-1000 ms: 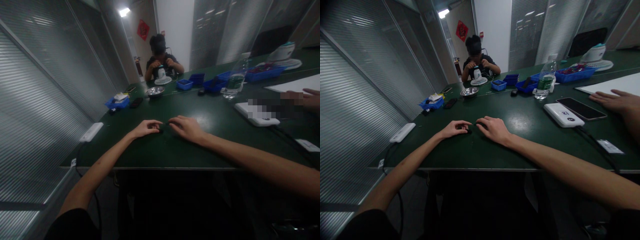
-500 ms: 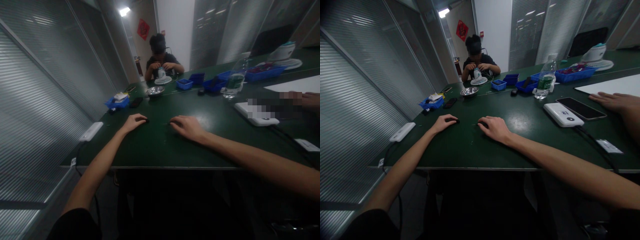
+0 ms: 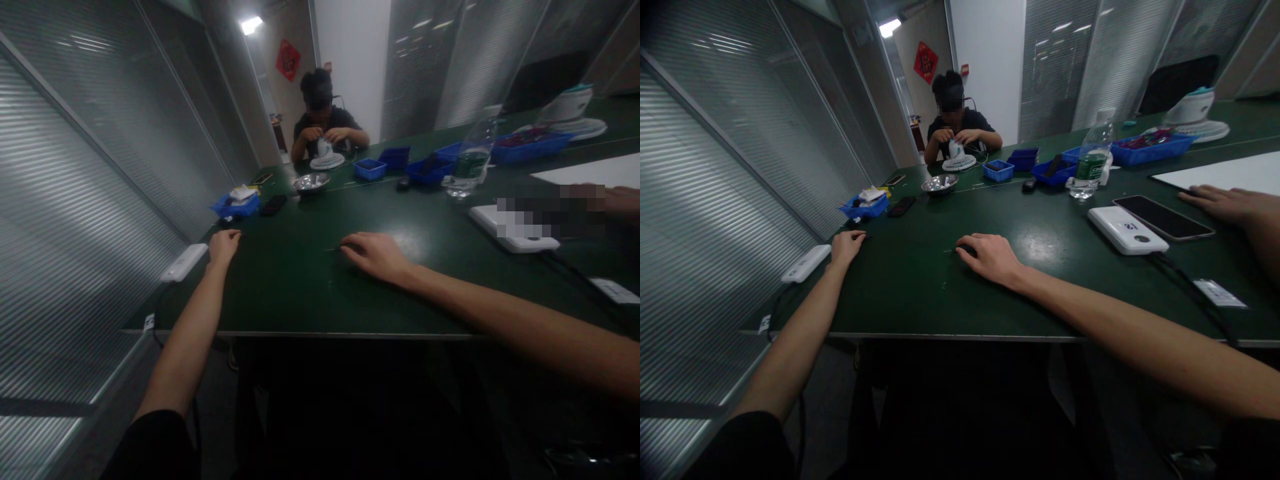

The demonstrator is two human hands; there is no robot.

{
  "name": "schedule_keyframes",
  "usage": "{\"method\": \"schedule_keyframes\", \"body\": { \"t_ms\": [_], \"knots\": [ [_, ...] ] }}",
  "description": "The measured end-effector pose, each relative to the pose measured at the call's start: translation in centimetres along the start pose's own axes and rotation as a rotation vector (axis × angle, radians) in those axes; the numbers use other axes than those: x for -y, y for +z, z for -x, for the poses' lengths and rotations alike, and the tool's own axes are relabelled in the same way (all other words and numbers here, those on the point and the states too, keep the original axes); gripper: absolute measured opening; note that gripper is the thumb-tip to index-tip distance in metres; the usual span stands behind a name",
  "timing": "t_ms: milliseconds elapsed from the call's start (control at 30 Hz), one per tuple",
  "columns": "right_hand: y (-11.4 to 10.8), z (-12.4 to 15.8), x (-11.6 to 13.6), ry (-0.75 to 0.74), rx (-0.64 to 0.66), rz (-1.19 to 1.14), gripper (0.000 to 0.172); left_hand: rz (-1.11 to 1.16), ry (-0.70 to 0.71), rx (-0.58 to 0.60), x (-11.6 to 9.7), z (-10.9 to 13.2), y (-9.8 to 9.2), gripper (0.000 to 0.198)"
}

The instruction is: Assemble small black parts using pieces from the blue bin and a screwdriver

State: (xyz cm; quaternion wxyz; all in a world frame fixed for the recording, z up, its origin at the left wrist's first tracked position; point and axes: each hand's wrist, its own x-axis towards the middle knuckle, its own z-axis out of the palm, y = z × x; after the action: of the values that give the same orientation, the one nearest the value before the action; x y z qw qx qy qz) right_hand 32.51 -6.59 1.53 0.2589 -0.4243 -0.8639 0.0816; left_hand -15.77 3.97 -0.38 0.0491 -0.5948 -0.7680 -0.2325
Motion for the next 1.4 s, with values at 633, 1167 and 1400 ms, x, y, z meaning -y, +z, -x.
{"method": "schedule_keyframes", "body": {
  "t_ms": [633, 1167, 1400],
  "knots": [
    [0.4, -0.1, -0.4, -0.084, 0.018, -0.010, 0.039, 0.517, 0.218, 0.293, -5.4, 1.6, 1.1, 0.033],
    [0.6, 0.0, 0.0, -0.198, 0.032, 0.038, 0.041, 0.762, 0.759, 0.802, -14.7, 8.1, 0.1, 0.031],
    [0.8, 0.1, -0.3, -0.196, 0.016, 0.037, 0.041, 0.801, 0.743, 0.821, -14.8, 8.4, 0.4, 0.030]
  ]
}}
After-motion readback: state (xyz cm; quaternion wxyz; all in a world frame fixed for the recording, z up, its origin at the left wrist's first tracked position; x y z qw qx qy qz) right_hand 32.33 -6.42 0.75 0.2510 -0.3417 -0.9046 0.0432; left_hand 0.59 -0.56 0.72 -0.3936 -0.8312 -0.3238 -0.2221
